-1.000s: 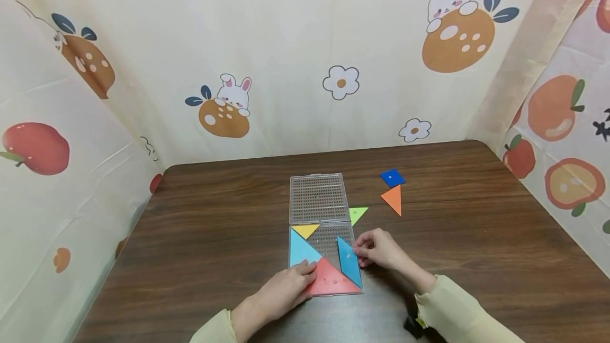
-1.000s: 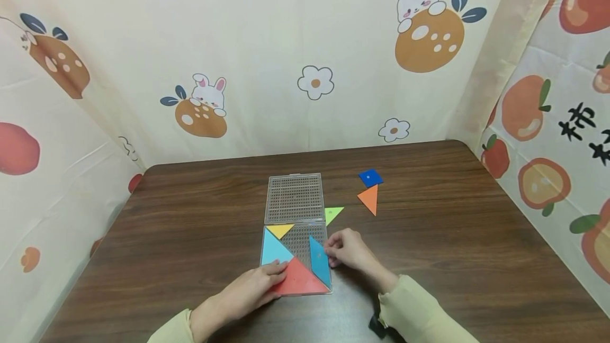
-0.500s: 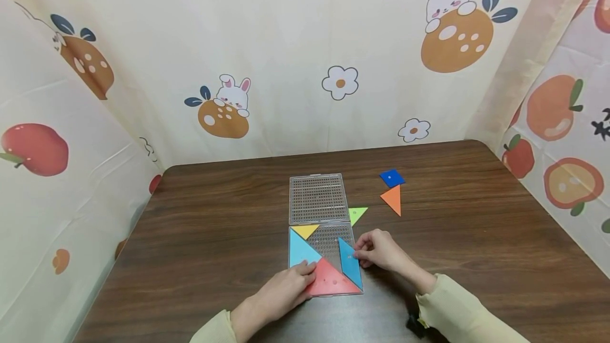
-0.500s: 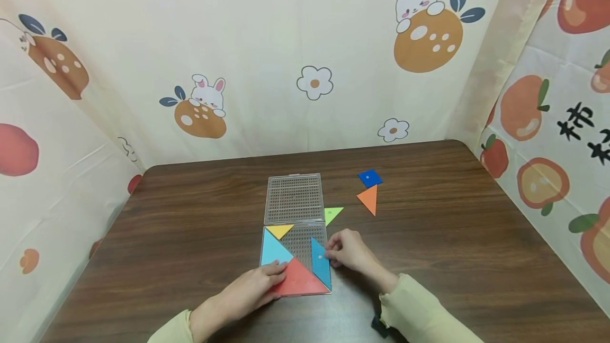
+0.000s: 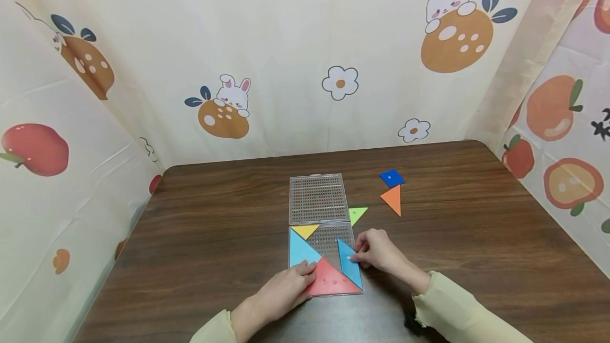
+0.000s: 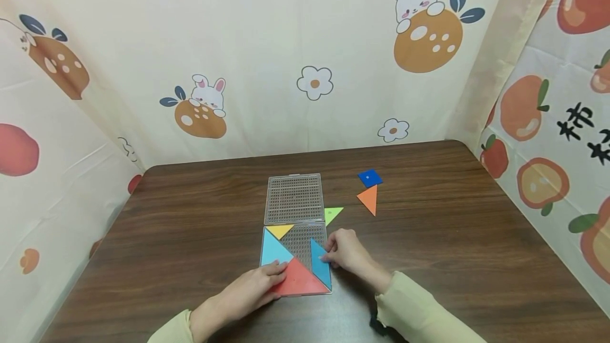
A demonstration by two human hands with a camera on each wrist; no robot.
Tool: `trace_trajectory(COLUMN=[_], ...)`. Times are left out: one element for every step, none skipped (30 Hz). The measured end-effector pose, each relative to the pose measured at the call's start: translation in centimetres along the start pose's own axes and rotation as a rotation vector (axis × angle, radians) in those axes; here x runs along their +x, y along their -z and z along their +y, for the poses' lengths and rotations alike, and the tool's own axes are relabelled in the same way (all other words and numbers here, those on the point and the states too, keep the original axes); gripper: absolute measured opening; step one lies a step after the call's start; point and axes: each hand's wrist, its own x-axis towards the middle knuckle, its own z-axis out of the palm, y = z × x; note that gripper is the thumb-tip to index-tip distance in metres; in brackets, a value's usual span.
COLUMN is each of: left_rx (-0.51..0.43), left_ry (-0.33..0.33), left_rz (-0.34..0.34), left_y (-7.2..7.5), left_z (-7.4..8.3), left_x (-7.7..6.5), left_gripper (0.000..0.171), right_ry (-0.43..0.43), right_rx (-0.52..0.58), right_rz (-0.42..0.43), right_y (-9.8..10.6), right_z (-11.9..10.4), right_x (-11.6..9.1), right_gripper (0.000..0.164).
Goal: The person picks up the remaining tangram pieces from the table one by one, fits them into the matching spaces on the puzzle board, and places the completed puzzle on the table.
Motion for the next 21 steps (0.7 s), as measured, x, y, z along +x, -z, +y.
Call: trace_trajectory(left_rx=[0.001,0.002,0.003,0.006,0.007,0.008,0.01,0.013,0.014,0.016,0.015,0.014,0.015,0.014,0.014,0.013,0.013,0.013,0.014,0.013,0.013], left_ry=[0.001,0.002,0.003,0.003,0.004,0.004,0.005,0.005,0.005,0.005,0.005,0.005,0.005,0.005,0.004,0.003,0.003,0.003,0.003,0.002,0.003], left_rz=[-0.001,-0.002,-0.002,-0.002,-0.002,-0.002,-0.002,-0.001,-0.001,-0.001,-0.002,-0.003,-0.004,-0.004,-0.005,-0.006,-0.007,-0.008,-0.009,-0.009,-0.011], left_y=[0.0,0.0,-0.01,0.0,0.0,0.0,0.0,0.0,0.0,0.0,0.01,0.01,0.01,0.01,0.0,0.01,0.01,0.01,0.01,0.0,-0.01], left_z=[0.02,0.01,0.02,0.02,0.02,0.02,0.01,-0.01,-0.01,-0.01,0.0,0.01,0.02,0.03,0.04,0.05,0.05,0.06,0.06,0.06,0.05], left_x=[0.01,0.02,0.02,0.02,0.02,0.02,0.01,0.0,-0.01,-0.01,0.0,0.01,0.02,0.03,0.04,0.05,0.05,0.06,0.05,0.05,0.05], left_gripper=[0.032,0.032,0.032,0.032,0.032,0.032,0.032,0.032,0.033,0.033,0.033,0.033,0.033,0.033,0.033,0.033,0.033,0.033,0.033,0.033,0.033], right_ry=[-0.003,-0.005,-0.006,-0.006,-0.007,-0.008,-0.008,-0.008,-0.007,-0.006,-0.001,0.004,0.012,0.024,0.038,0.055,0.073,0.09,0.108,0.126,0.143], right_rx=[-0.008,-0.016,-0.021,-0.026,-0.029,-0.031,-0.031,-0.031,-0.031,-0.032,-0.036,-0.042,-0.053,-0.071,-0.091,-0.115,-0.137,-0.158,-0.178,-0.198,-0.209], right_rz=[0.003,0.005,0.006,0.007,0.008,0.008,0.008,0.008,0.008,0.007,0.006,0.006,0.007,0.008,0.009,0.011,0.012,0.013,0.014,0.014,0.013], right_y=[0.0,-0.01,0.0,-0.01,-0.01,0.0,0.0,0.0,0.01,0.01,0.02,0.03,0.04,0.05,0.05,0.06,0.05,0.04,0.03,0.0,-0.03], right_z=[-0.05,-0.07,-0.1,-0.09,-0.09,-0.11,-0.12,-0.11,-0.13,-0.13,-0.14,-0.15,-0.15,-0.15,-0.15,-0.16,-0.16,-0.18,-0.21,-0.23,-0.25], right_x=[0.03,0.04,0.05,0.06,0.07,0.08,0.08,0.07,0.07,0.07,0.04,0.02,-0.01,-0.03,-0.06,-0.09,-0.13,-0.16,-0.2,-0.24,-0.29], right_gripper=[0.015,0.015,0.016,0.016,0.016,0.016,0.016,0.017,0.017,0.017,0.017,0.017,0.016,0.016,0.016,0.016,0.016,0.016,0.016,0.015,0.015])
